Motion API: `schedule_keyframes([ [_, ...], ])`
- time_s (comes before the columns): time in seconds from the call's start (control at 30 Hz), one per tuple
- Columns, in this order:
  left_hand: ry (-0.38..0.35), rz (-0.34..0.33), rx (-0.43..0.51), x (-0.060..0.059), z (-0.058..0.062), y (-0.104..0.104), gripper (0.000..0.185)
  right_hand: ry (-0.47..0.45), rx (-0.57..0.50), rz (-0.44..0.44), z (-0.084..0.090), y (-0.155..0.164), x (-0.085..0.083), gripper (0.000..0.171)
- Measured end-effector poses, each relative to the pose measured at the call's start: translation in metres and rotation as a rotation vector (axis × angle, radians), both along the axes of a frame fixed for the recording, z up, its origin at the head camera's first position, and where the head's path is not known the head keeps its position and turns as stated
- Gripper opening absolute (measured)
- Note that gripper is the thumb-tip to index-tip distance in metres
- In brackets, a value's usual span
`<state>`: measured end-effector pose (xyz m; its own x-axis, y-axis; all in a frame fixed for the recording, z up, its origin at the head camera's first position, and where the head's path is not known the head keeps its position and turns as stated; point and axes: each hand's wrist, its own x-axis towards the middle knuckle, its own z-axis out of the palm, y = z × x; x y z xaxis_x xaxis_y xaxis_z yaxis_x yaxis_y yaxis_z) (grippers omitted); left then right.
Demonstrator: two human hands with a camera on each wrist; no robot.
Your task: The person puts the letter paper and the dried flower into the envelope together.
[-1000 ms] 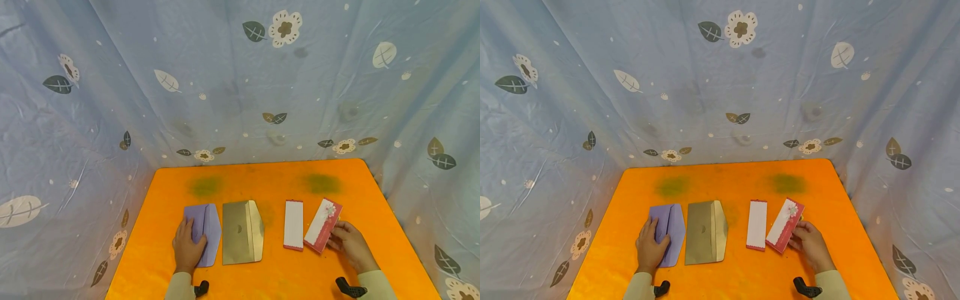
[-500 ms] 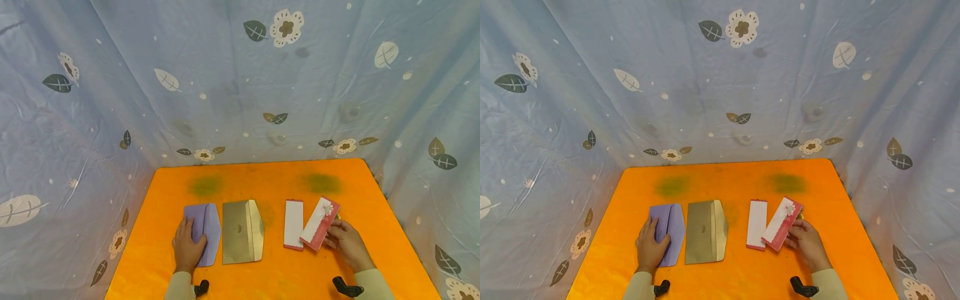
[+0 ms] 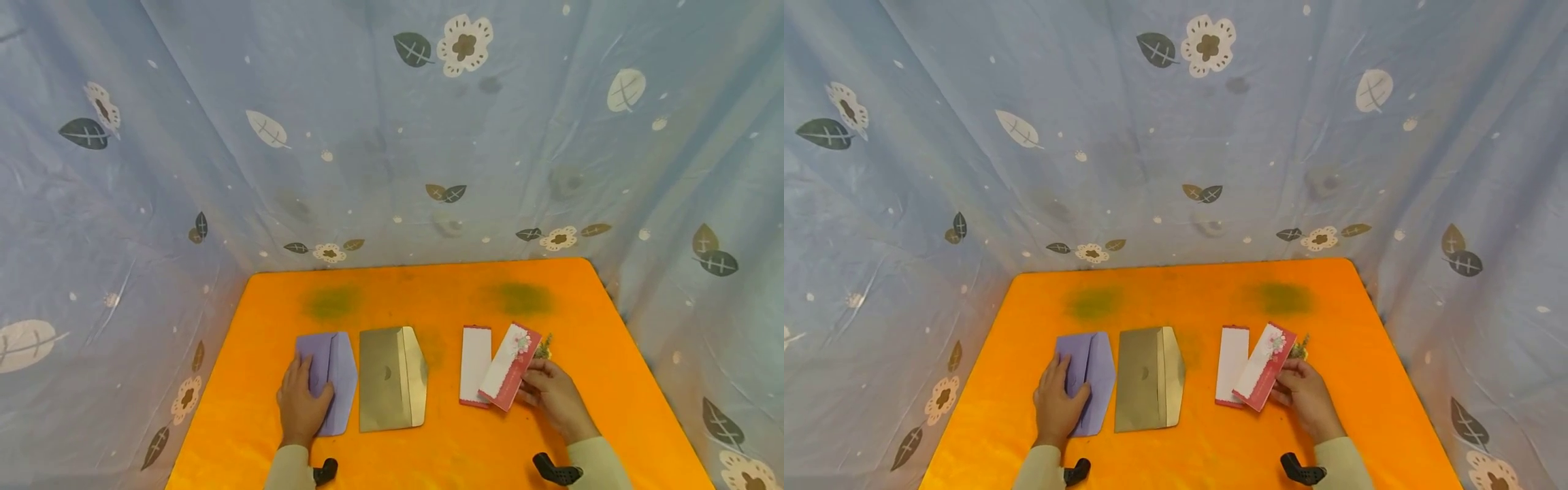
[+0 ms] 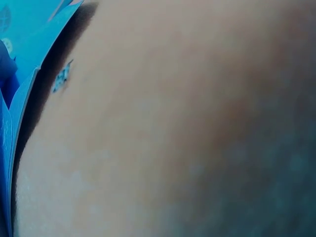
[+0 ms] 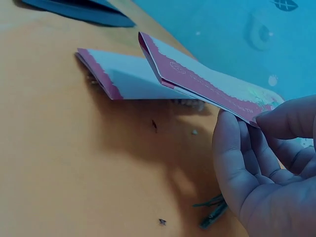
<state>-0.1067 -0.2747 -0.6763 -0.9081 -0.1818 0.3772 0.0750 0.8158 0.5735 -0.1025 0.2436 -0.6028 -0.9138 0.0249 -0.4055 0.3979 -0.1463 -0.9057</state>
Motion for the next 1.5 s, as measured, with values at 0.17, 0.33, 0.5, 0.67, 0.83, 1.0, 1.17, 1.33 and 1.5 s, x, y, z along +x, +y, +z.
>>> schedule_keyframes([
  [0.17,-0.009,0.000,-0.003,0.001,-0.001,0.000,0.079,-0.011,0.007,-0.003,0.000,-0.006,0.002,0.036],
  [0.33,0.004,0.000,-0.001,0.000,-0.001,0.002,0.078,0.001,-0.024,-0.008,-0.001,-0.009,0.002,0.033],
  [0.5,0.002,0.002,0.003,0.000,-0.001,0.003,0.077,0.008,-0.038,-0.011,-0.001,-0.013,0.001,0.032],
  [0.67,-0.017,0.003,0.009,-0.001,0.001,0.003,0.077,0.007,-0.042,-0.001,-0.001,-0.017,0.000,0.037],
  [0.83,-0.005,0.002,0.009,0.000,0.003,0.003,0.077,-0.006,-0.037,0.005,-0.001,-0.020,0.000,0.036],
  [1.0,-0.002,0.003,0.008,0.001,0.002,0.002,0.077,-0.018,-0.025,0.012,-0.001,-0.022,0.002,0.036],
  [1.17,-0.015,0.005,0.005,0.001,0.002,0.001,0.077,-0.017,-0.031,0.013,-0.001,-0.025,0.002,0.037],
  [1.33,-0.015,0.003,0.007,0.001,0.003,0.002,0.077,-0.004,-0.013,0.024,-0.005,-0.029,0.002,0.035],
  [1.5,-0.019,0.007,0.003,0.002,0.003,0.002,0.077,-0.004,-0.010,0.032,-0.008,-0.034,0.002,0.033],
])
